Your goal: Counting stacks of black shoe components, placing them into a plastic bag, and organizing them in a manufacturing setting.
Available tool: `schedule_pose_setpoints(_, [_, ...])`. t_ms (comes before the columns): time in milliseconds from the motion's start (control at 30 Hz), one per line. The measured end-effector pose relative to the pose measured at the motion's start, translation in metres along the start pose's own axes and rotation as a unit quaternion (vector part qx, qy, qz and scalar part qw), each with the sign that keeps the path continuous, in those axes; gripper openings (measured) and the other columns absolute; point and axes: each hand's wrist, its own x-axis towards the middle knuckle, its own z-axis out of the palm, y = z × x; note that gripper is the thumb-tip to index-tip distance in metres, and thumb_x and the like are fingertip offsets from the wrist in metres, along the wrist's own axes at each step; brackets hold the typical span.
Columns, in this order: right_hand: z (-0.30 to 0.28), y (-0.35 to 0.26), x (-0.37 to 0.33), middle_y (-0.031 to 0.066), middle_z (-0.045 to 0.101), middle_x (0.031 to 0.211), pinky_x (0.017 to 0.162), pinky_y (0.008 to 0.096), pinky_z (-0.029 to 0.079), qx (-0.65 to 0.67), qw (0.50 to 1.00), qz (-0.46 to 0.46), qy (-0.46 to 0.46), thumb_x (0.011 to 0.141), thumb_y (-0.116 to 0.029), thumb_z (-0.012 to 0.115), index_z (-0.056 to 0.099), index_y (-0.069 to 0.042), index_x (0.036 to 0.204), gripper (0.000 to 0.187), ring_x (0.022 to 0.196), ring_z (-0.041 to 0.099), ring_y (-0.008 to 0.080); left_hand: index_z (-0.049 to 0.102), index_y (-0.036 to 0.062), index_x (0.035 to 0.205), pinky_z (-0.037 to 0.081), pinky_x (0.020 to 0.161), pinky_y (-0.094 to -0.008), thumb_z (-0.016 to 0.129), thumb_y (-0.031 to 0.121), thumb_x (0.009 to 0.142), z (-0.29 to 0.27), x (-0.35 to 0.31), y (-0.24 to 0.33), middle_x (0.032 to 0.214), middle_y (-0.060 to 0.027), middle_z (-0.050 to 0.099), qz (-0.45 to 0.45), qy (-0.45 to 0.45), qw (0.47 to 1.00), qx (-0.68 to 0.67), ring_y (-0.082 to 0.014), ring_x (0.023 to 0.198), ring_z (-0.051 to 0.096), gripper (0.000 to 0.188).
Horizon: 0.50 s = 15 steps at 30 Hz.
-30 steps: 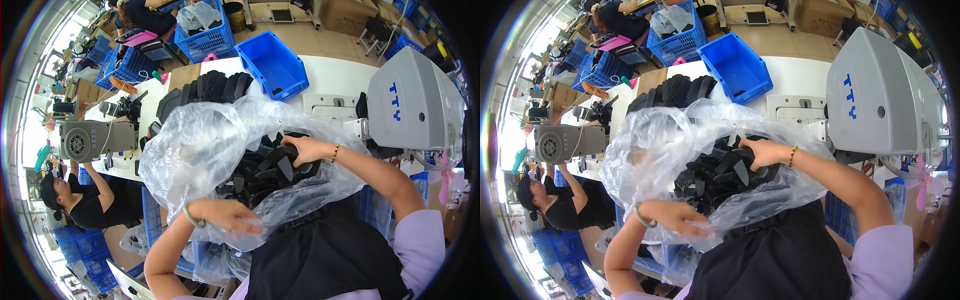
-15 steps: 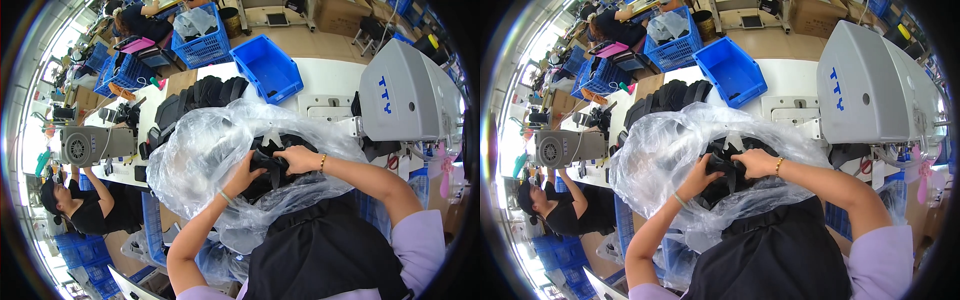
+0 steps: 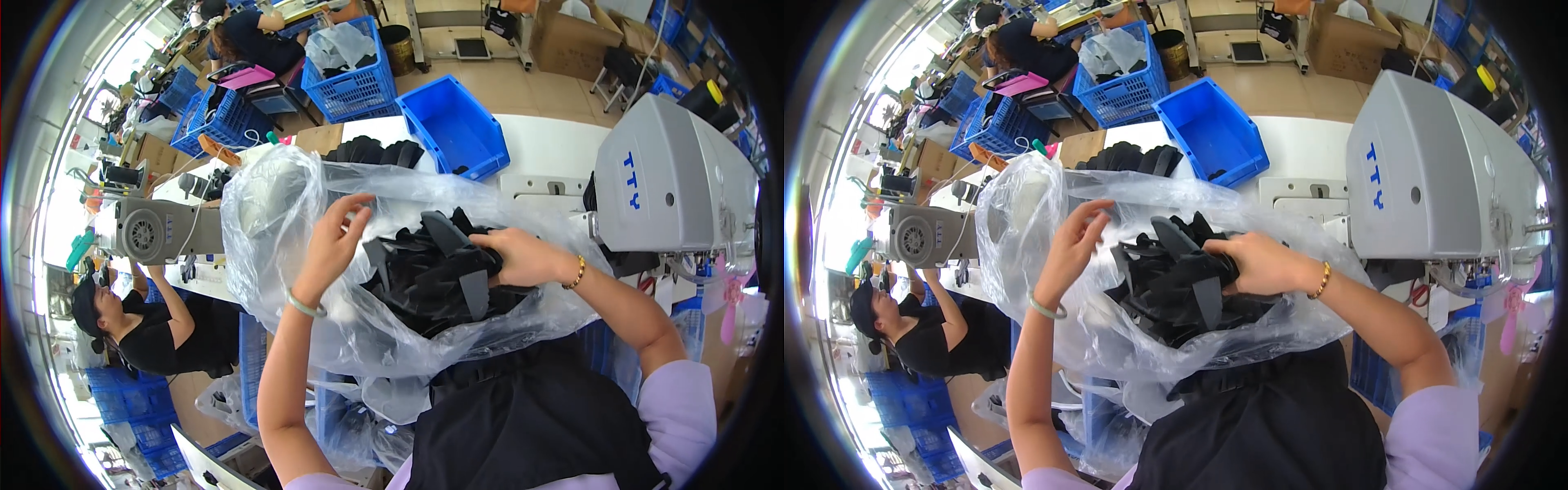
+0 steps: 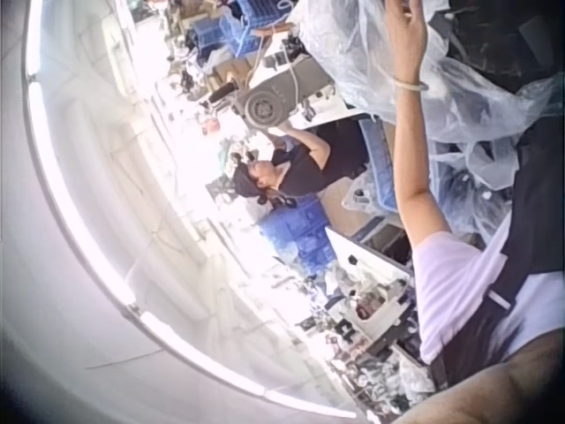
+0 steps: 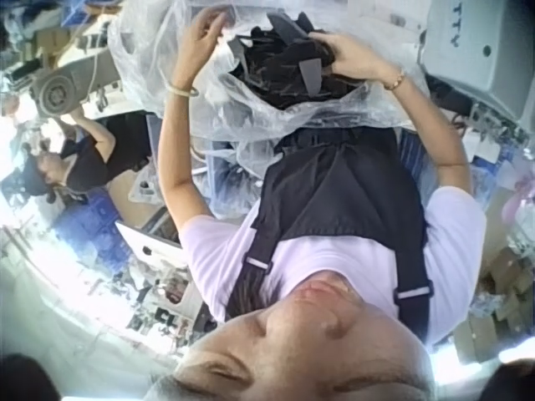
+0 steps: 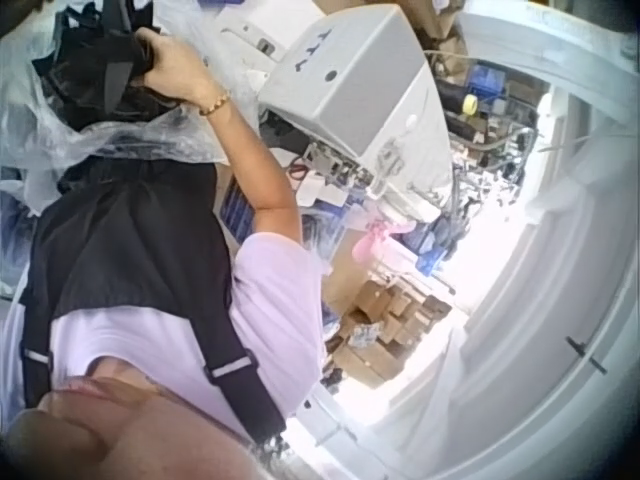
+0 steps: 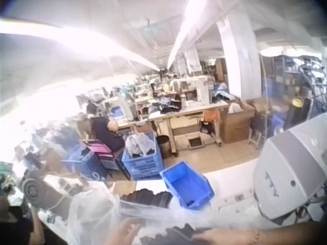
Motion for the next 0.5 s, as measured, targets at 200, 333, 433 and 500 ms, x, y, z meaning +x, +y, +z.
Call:
schedule_pose_setpoints(200, [-0.002, -0.002, 0.004, 0.0186, 0.062, 0.087, 0.073, 0.039, 0.046, 0.048, 0.998, -0.039, -0.001, 0.061, -0.015, 0.075, 0.053, -0.005, 0.11, 0.054, 0.084, 0.059, 0.0352, 0.035, 0.0175, 0.137, 0.032, 0.1, -0.0421, 0.028, 0.056, 0.092, 0.012, 0.041, -0.047, 0.14, -0.0066, 0.034, -0.038, -0.156, 0.985, -0.06, -0.028, 0.122, 0.039, 0.06])
schedule_pose_setpoints(333, [-0.019, 0.008, 0.003, 0.0167, 0.064, 0.092, 0.076, 0.0337, 0.046, 0.133, 0.989, 0.039, 0.044, 0.061, -0.016, 0.075, 0.054, -0.004, 0.109, 0.054, 0.085, 0.062, 0.0278, 0.03, 0.0156, 0.139, 0.029, 0.102, -0.0464, 0.025, 0.063, 0.088, 0.026, 0.034, -0.061, 0.141, -0.0085, 0.032, -0.139, -0.208, 0.945, -0.209, -0.0302, 0.124, 0.038, 0.07])
schedule_pose_setpoints(433, [-0.031, 0.008, 0.009, 0.0149, 0.065, 0.093, 0.077, 0.0312, 0.046, 0.172, 0.978, 0.108, 0.04, 0.061, -0.017, 0.076, 0.055, -0.003, 0.108, 0.054, 0.084, 0.062, 0.0235, 0.017, 0.014, 0.143, 0.03, 0.1, -0.0471, 0.027, 0.062, 0.089, 0.037, 0.017, -0.065, 0.137, -0.0126, 0.035, -0.169, -0.216, 0.868, -0.414, -0.0284, 0.123, 0.039, 0.073])
schedule_pose_setpoints(500, [-0.031, 0.008, 0.017, 0.0143, 0.065, 0.092, 0.078, 0.0313, 0.046, 0.169, 0.976, 0.135, 0.042, 0.06, -0.015, 0.076, 0.055, -0.003, 0.109, 0.055, 0.084, 0.062, 0.0234, 0.01, 0.0131, 0.144, 0.031, 0.099, -0.0384, 0.043, 0.048, 0.089, 0.058, 0.003, -0.071, 0.134, -0.0144, 0.035, -0.148, -0.197, 0.885, -0.396, -0.0224, 0.12, 0.04, 0.073])
